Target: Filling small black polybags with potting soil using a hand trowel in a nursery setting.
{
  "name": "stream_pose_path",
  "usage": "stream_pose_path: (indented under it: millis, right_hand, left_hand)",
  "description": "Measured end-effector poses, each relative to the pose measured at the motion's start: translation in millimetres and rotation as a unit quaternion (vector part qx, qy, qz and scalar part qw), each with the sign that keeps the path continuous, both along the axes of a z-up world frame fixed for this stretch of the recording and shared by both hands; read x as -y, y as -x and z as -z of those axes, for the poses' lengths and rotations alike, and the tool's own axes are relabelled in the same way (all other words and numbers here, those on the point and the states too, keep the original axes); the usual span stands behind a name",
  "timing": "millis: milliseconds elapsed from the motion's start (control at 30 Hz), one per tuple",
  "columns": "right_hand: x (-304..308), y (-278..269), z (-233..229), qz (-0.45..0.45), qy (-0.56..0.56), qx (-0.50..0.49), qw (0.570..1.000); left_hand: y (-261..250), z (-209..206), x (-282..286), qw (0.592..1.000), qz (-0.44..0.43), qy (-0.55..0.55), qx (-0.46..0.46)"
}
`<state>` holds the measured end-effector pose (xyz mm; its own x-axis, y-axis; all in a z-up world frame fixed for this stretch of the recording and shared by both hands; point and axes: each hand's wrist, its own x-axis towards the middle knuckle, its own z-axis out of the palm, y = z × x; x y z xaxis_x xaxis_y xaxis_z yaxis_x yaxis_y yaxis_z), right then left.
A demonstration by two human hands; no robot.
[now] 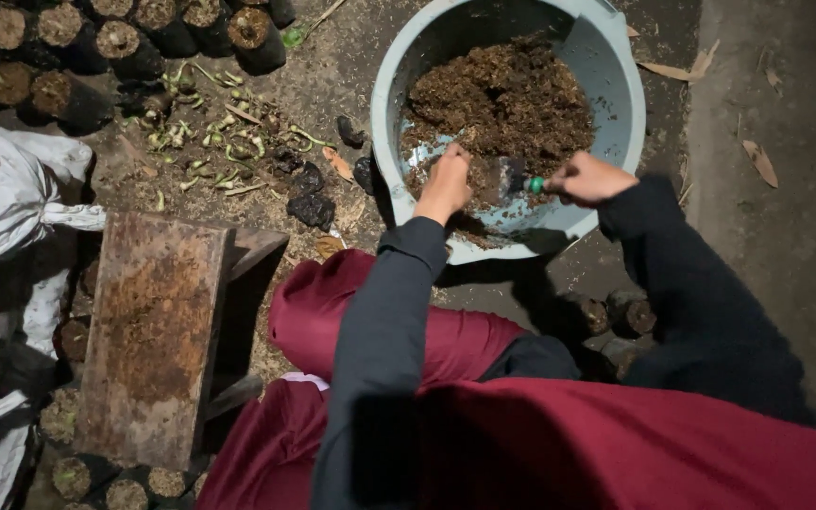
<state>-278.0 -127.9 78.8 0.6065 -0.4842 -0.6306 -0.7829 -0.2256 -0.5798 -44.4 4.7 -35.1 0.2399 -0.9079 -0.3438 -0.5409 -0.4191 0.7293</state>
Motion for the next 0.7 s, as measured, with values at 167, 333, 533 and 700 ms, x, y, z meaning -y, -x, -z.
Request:
stream_pose_path:
  millis: [167, 333, 533, 700]
  right_hand:
    - [9.2, -21.6, 22.3, -0.113, 0.182, -0.079, 0.974]
    - [-30.1, -41.8, -20.4, -0.194, 0.316, -0.153, 0.916]
    - [-51.4, -33.4, -37.7, -0.231, 0.480, -0.142, 0.834]
    - [-57.4, -11.4, -54.2, -0.188, 0.547, -0.118, 0.808]
  left_hand:
    - [6.4, -31.7, -3.6, 0.999, -0.025, -0.014, -0.032]
    - [3.9, -37.0, -2.0, 0.998, -0.043, 0.024, -0.036]
    - [-3.3, -16.1, 7.0, 0.992, -0.099, 0.065, -0.042]
    - [-22.6, 7.6, 11.3, 0.986, -0.145, 0.082, -0.021]
